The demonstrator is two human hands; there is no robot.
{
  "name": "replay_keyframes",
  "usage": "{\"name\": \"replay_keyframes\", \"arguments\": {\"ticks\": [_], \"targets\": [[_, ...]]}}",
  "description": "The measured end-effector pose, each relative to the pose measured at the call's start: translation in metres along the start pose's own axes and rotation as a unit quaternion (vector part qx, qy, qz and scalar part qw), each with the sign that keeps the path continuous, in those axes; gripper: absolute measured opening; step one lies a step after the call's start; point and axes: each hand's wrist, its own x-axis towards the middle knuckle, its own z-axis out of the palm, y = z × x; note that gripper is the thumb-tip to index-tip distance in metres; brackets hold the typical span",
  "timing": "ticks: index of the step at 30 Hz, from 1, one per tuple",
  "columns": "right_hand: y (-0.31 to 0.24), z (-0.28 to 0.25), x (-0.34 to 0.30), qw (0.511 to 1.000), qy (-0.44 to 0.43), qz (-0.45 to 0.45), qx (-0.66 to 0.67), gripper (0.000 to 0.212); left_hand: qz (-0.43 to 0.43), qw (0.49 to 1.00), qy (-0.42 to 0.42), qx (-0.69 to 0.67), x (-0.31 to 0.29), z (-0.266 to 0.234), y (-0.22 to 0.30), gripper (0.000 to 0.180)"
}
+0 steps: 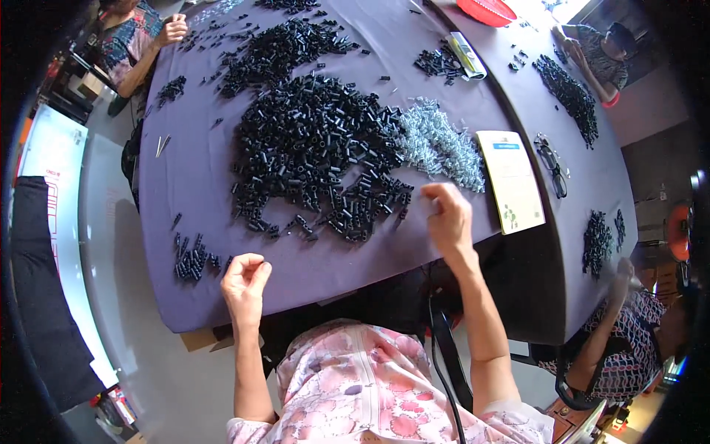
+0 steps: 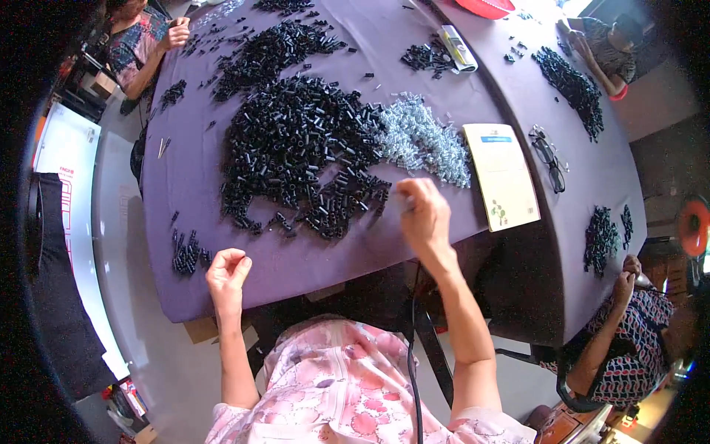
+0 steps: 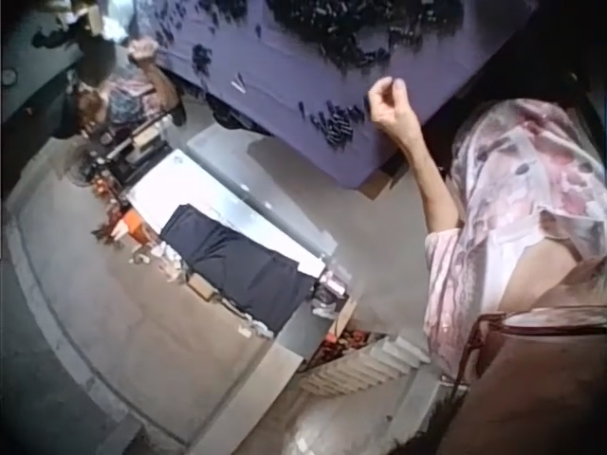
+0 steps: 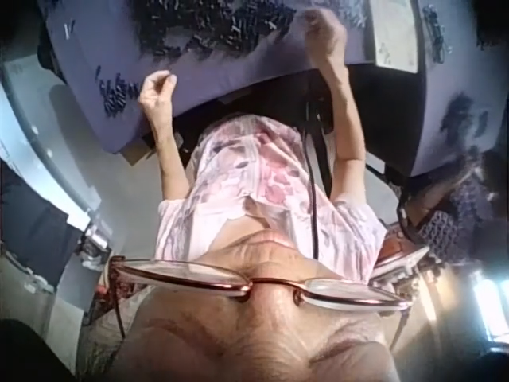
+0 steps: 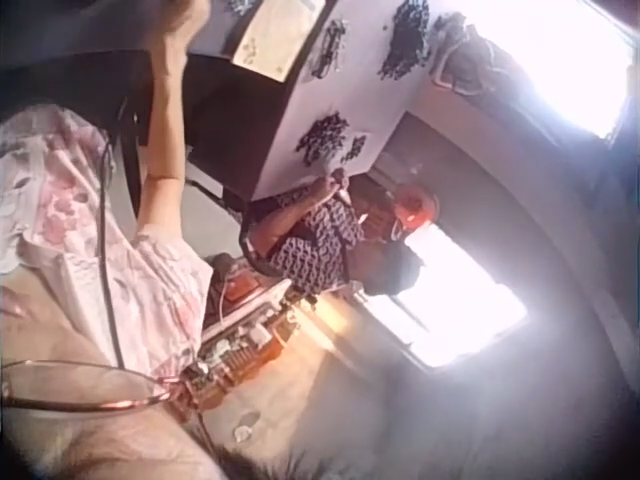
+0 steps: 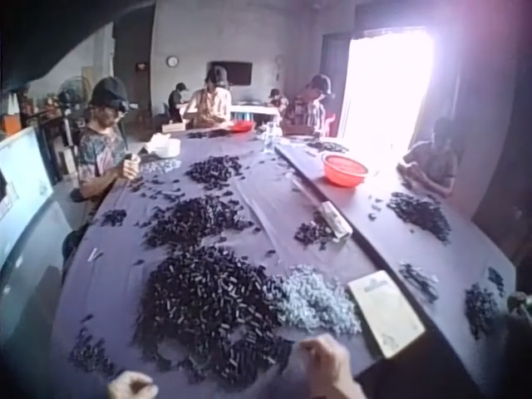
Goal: Assembling small black plastic components by hand at a workbench.
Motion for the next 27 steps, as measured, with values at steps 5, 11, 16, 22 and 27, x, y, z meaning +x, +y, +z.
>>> {"name": "replay_keyframes", "arguments": {"ticks": [5,11,16,22,27], "targets": [[0.028,0.002,0.021,0.994,0.011,0.032,-0.106,0.011,0.092,0.967,0.044,0.233,0.004,-0.012,0.007,0.011],[0.030,-0.001,0.027,0.985,-0.032,0.027,-0.168,0.011,0.166,0.919,0.092,0.347,0.010,-0.017,0.003,0.007],[0.036,0.000,0.028,0.984,-0.064,-0.003,-0.164,0.011,0.197,0.906,0.101,0.362,0.009,-0.008,0.009,0.011],[0.032,0.008,0.019,0.980,-0.049,-0.032,-0.188,0.018,0.249,0.905,0.049,0.340,0.019,0.036,0.014,0.013],[0.030,0.001,0.009,0.992,-0.028,0.010,-0.125,0.029,0.276,0.891,0.039,0.358,0.031,0.057,0.012,0.018]]}}
